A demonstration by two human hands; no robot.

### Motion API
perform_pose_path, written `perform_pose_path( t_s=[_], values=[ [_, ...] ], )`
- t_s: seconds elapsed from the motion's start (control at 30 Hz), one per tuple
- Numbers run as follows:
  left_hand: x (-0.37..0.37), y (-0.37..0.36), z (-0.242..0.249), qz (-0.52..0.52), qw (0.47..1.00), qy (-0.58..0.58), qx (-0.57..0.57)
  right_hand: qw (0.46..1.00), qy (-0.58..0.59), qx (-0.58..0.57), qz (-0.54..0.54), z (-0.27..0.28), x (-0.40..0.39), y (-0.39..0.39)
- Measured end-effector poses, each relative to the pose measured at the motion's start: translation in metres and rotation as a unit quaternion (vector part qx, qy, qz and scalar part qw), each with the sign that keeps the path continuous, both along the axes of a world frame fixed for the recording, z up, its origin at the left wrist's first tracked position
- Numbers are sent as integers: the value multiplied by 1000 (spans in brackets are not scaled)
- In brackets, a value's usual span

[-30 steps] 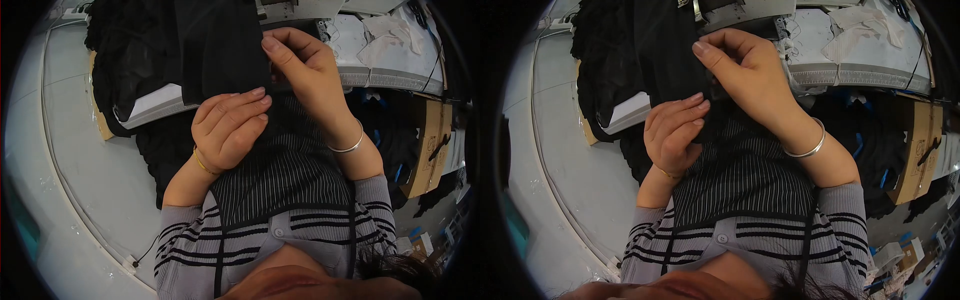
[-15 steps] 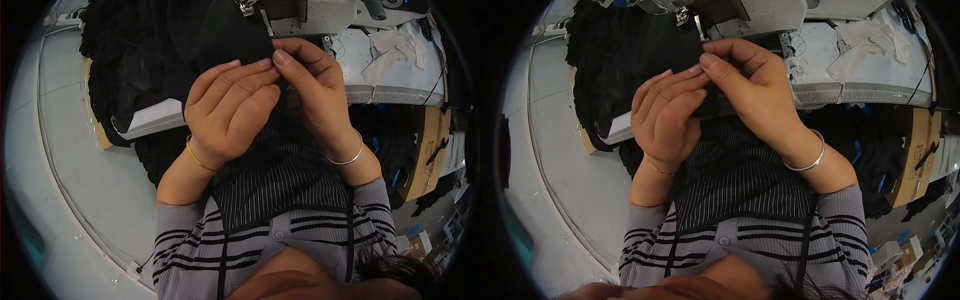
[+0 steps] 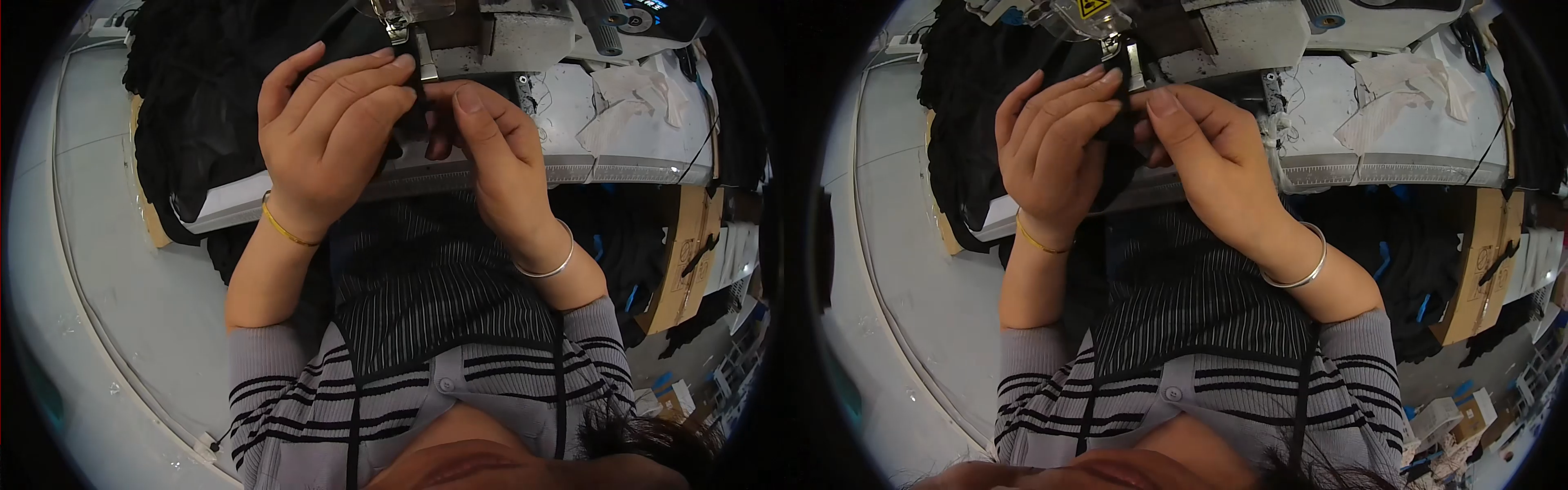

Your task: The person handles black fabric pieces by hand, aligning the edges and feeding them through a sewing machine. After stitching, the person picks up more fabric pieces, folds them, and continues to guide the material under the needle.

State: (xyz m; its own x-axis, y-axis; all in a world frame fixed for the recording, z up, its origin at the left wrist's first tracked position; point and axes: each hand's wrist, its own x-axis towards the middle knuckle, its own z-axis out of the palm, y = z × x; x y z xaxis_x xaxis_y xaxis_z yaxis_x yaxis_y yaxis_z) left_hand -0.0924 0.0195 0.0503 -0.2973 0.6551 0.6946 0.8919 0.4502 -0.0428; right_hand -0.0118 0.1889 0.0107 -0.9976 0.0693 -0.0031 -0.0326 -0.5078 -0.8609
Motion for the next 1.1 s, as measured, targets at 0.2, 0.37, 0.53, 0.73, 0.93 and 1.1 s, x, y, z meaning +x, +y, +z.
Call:
perform_pose_path(
  t_s=[0.2, 0.37, 0.53, 0.73, 0.93, 1.1],
  values=[
    [-7, -20, 7, -59, 979, -193, 1, 1000, 3, 22, -4, 7, -1, -7],
    [-13, -12, 6, -58, 968, -238, 58, 996, -18, 78, -31, 8, -1, -10],
    [-8, -8, 15, -50, 956, -277, 81, 992, -31, 116, -39, -3, 1, -6],
    [-7, -7, 15, -26, 942, -316, 108, 997, -39, 59, -11, 5, -5, -2],
    [-3, -1, 26, -7, 955, -288, 72, 994, -33, 56, -82, 4, -3, -12],
    [8, 15, 46, 31, 974, -226, -10, 992, -25, 72, -104, 1, -4, -15]
  ],
)
